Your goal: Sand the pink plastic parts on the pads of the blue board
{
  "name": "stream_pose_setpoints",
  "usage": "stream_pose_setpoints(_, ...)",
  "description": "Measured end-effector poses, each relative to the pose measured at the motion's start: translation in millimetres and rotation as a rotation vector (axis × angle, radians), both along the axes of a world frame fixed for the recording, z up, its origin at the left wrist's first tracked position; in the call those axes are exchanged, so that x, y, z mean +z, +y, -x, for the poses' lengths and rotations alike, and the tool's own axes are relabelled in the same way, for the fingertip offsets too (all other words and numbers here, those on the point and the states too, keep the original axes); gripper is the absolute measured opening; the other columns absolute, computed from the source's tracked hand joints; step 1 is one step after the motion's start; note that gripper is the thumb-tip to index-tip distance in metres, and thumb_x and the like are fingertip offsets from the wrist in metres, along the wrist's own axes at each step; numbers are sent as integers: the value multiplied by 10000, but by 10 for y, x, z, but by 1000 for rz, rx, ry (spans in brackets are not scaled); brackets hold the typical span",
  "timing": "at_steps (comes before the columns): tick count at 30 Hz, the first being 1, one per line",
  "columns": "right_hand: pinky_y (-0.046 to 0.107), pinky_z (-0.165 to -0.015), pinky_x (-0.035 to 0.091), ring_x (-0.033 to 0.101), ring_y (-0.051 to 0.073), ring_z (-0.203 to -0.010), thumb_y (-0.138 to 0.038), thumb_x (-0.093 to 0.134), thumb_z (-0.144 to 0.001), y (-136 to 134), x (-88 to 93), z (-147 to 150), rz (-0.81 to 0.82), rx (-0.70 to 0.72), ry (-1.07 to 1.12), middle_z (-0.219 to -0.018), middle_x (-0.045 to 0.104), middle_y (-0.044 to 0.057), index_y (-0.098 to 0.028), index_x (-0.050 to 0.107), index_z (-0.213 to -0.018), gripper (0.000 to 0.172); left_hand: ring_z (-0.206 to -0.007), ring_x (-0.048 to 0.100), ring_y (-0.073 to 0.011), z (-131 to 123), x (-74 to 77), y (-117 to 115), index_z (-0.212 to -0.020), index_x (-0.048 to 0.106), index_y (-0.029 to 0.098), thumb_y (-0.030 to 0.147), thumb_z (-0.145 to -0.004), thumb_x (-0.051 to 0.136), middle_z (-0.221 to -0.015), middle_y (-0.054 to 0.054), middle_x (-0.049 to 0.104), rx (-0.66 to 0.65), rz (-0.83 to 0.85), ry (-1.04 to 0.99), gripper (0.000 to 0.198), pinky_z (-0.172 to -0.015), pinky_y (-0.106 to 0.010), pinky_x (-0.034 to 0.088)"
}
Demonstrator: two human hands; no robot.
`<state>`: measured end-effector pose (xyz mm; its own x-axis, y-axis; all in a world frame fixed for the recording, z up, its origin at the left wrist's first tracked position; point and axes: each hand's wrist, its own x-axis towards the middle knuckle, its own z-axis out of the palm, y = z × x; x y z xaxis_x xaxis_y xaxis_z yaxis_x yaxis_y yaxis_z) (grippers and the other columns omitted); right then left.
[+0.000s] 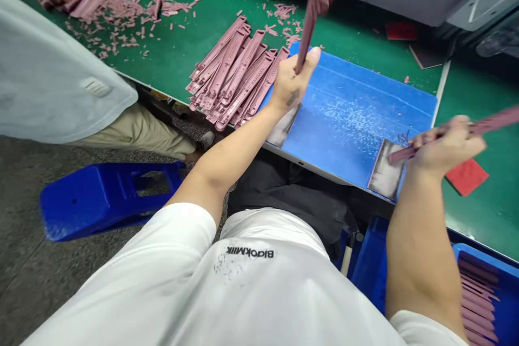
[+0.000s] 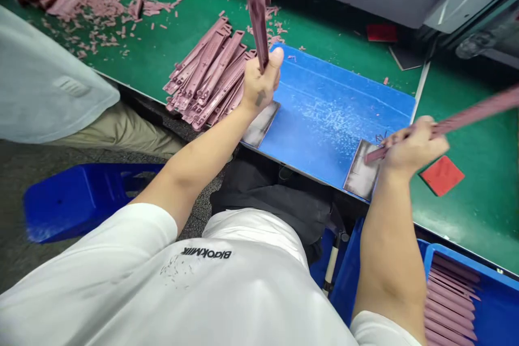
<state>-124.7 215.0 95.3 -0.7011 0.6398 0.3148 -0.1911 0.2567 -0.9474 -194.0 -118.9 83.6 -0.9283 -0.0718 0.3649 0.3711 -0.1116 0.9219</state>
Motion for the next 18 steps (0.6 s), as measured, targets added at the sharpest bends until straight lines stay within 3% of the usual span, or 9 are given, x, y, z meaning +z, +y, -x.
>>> stream_pose_setpoints(2, 374, -663, 634, 601, 169, -543, -535, 534, -1085, -79, -44, -122, -213, -10, 135, -573, 461, -32, -282, 423, -666, 501, -681, 562, -170, -255, -4, -97, -680, 436, 241, 885, -1087, 560, -674, 3, 406, 57, 156, 64, 772, -693, -354, 496)
stream_pose_setpoints(4, 585, -979, 685, 801, 285, -854, -704, 582, -1045, -157, -58, -599, -438, 122, 95, -768, 692, 48, -268, 573, -705, 553, -632, 503, -175, -728, -9, -258, -660, 444, 245, 880, -1062, 618, -667, -4, 430, -9, 197, 87, 771, -640, -372, 481)
stream_pose_setpoints(6, 638, -872, 701, 801, 336, -793, -716, 689, -974, -184, -23, -1056, -385, 164, 62, -742, 712, 48, -288, 598, -691, 521, -545, 408, -152, -1049, -14, -374, -650, 390, 249, 793, -1126, 585, -614, 13, 386, -58, 161, 14, 749, -554, -362, 419)
stream_pose_setpoints(9, 458, -461, 573, 607, 266, -462, -593, 814, -855, -104, 81, -994, -152, 154, -169, -539, 557, 8, -293, 547, -622, 465, -512, 350, -127, -754, -3, -297, -676, 340, 262, 753, -1138, 614, -570, 46, 316, -53, 174, -155, 728, -513, -329, 362)
stream_pose_setpoints(11, 367, -397, 460, 508, 199, -406, -585, 850, -773, -19, 122, -505, -131, 150, -291, -489, 451, -20, -292, 486, -595, 499, -559, 384, -121, -236, 16, -113, -680, 337, 272, 719, -1108, 706, -571, 55, 317, -16, 242, -246, 721, -556, -303, 379)
stream_pose_setpoints(13, 364, -440, 469, 492, 179, -417, -752, 730, -799, 6, 127, -66, -180, 49, -129, -498, 372, -44, -314, 394, -656, 570, -607, 448, -139, 117, 35, 17, -691, 349, 277, 589, -1180, 649, -603, 45, 356, 69, 252, -194, 653, -610, -311, 435)
stream_pose_setpoints(15, 483, -585, 604, 654, 251, -543, -895, 498, -856, -67, 107, -12, -294, -46, -33, -576, 478, 7, -321, 381, -710, 604, -694, 579, -169, 46, 29, -19, -712, 444, 260, 604, -1220, 533, -668, 16, 496, 72, 262, -80, 619, -711, -350, 542)
stream_pose_setpoints(17, 674, -812, 665, 831, 389, -903, -928, 367, -869, -177, 67, -389, -436, -45, -202, -796, 703, 98, -336, 489, -706, 626, -842, 722, -214, -411, -19, -193, -772, 598, 227, 707, -1212, 439, -798, -33, 673, -28, 310, 79, 671, -883, -420, 630)
stream_pose_setpoints(18, 738, -825, 645, 826, 467, -1114, -916, 447, -845, -217, 45, -663, -456, -8, -306, -917, 772, 131, -363, 586, -695, 590, -926, 770, -237, -695, -50, -294, -832, 668, 213, 714, -1207, 448, -853, -52, 731, -90, 350, 156, 663, -977, -452, 642)
